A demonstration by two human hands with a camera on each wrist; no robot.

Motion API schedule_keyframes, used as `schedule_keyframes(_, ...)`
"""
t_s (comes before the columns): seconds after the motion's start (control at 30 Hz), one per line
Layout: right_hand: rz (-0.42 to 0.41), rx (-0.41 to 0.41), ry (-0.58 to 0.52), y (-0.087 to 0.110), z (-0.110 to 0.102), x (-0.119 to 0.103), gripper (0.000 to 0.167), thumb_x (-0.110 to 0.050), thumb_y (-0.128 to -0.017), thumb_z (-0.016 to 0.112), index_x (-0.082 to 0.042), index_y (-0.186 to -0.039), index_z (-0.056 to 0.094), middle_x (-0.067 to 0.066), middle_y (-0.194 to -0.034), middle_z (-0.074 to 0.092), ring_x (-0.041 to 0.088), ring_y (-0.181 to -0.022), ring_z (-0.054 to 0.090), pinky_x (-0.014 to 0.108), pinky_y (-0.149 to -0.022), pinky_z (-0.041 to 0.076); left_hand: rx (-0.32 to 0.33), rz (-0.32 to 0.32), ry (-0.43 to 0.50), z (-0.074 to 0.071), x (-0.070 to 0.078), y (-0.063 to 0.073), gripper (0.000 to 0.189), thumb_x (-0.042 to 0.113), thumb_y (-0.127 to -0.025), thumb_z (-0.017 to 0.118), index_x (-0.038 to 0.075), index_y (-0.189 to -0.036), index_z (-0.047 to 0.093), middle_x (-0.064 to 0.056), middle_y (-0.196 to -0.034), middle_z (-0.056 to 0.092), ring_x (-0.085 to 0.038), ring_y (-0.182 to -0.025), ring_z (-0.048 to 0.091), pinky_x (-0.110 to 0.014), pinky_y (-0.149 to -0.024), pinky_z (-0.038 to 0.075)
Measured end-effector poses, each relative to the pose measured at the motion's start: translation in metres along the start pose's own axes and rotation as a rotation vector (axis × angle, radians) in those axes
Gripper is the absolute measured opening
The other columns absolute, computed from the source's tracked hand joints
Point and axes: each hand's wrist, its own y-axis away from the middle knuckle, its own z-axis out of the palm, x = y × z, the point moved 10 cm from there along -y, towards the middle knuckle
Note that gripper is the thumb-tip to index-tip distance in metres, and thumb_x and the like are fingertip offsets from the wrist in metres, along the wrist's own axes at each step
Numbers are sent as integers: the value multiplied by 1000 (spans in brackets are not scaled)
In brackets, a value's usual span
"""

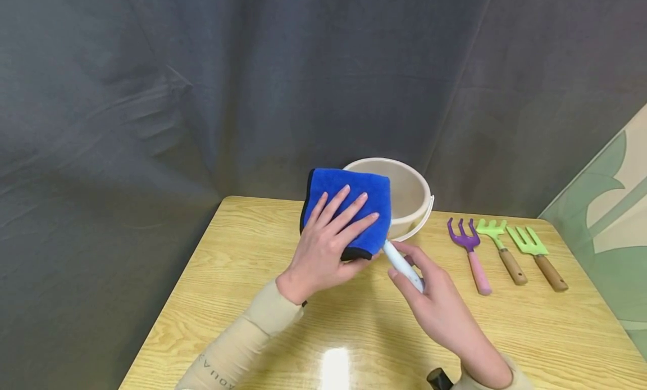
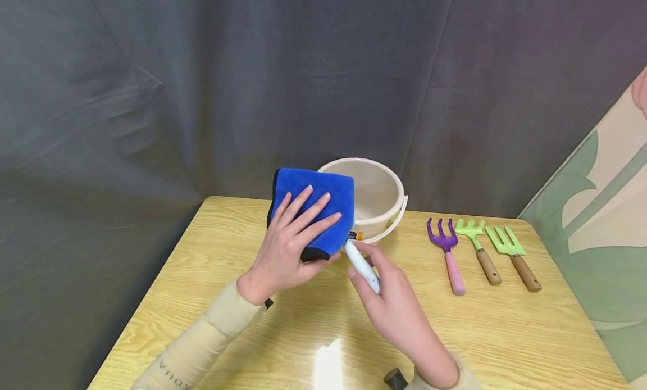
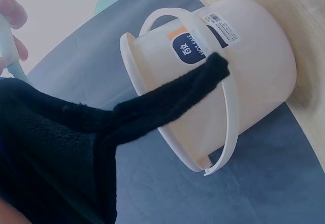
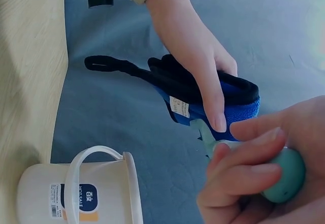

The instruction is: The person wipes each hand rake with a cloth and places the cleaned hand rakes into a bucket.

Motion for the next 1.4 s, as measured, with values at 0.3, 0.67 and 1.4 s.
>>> schedule_keyframes(0.3,-62,16,-4,3,7,-9,35,-13,-96,72,-15,-131,65,-3,-96,67,13,-71,56,29,-60,49,4,-11,-82,-12,-16,-13,63,35,-84,80,12,-140,63,-5,-154,47,-28,-152,20,-51,-121,15)
schedule_keyframes(0.67,23,49,-115,2,4,-5,38,-13,-98,70,-6,-135,64,6,-105,70,15,-67,55,30,-56,48,3,-7,-109,-11,-17,-25,55,42,-90,75,10,-135,68,-9,-158,41,-28,-152,20,-49,-122,15)
schedule_keyframes(1.4,89,59,-208,1,10,4,38,-12,-99,68,1,-134,64,13,-116,70,17,-76,59,28,-59,49,-13,57,-44,0,2,-2,55,24,-84,83,6,-134,67,-9,-145,56,-23,-146,35,-39,-120,25)
